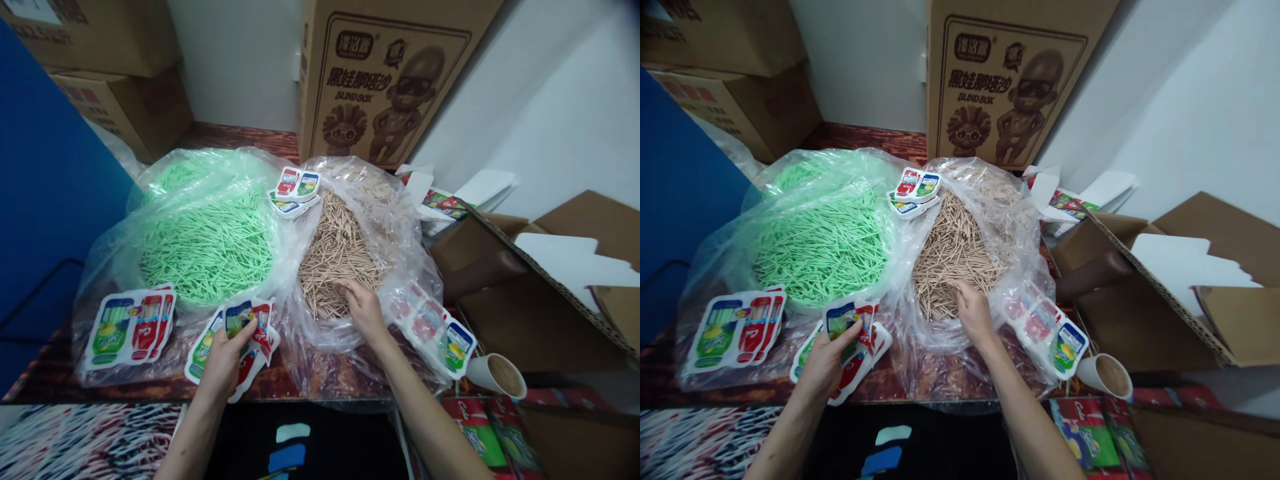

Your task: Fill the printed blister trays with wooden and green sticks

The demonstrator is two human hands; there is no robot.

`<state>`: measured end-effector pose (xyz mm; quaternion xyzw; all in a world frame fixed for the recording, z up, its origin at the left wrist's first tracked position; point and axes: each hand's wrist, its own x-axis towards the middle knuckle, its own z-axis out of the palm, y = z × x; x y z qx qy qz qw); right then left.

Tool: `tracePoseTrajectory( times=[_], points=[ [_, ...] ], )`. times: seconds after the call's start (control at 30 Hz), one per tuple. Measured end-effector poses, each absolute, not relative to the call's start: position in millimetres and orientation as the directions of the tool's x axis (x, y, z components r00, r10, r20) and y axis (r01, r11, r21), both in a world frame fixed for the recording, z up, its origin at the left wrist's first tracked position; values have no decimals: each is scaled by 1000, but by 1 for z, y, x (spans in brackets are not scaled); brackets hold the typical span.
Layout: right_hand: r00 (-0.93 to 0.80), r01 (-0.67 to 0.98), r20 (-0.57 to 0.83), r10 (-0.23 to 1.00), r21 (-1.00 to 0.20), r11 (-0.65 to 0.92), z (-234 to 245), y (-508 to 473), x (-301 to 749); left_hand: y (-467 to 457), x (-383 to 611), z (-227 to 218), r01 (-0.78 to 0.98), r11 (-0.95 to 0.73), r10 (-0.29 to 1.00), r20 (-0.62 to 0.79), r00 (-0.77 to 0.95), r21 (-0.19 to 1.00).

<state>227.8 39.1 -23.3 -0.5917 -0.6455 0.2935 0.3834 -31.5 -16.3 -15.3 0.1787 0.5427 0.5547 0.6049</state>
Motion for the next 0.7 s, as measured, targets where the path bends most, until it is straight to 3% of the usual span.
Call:
tracePoseTrajectory(
  times=[0.13, 0.33, 0.53, 0.7],
  points=[
    [-19, 464, 181, 983, -869, 169, -11, 35, 228, -18, -31, -15, -478, 321, 858, -464, -219, 818],
    [-138, 5, 21, 990, -1000, 22, -7, -10, 187, -19, -30, -19, -457, 291, 873, -429, -232, 841],
    [-289, 178, -10, 957, -983, 44, -50, -46, 159, -19, -32, -25, -452, 275, 876, -414, -245, 849],
    [-307, 191, -12, 952, -980, 50, -53, -44, 162, -21, -36, -26, -436, 245, 890, -379, -253, 866]
  ],
)
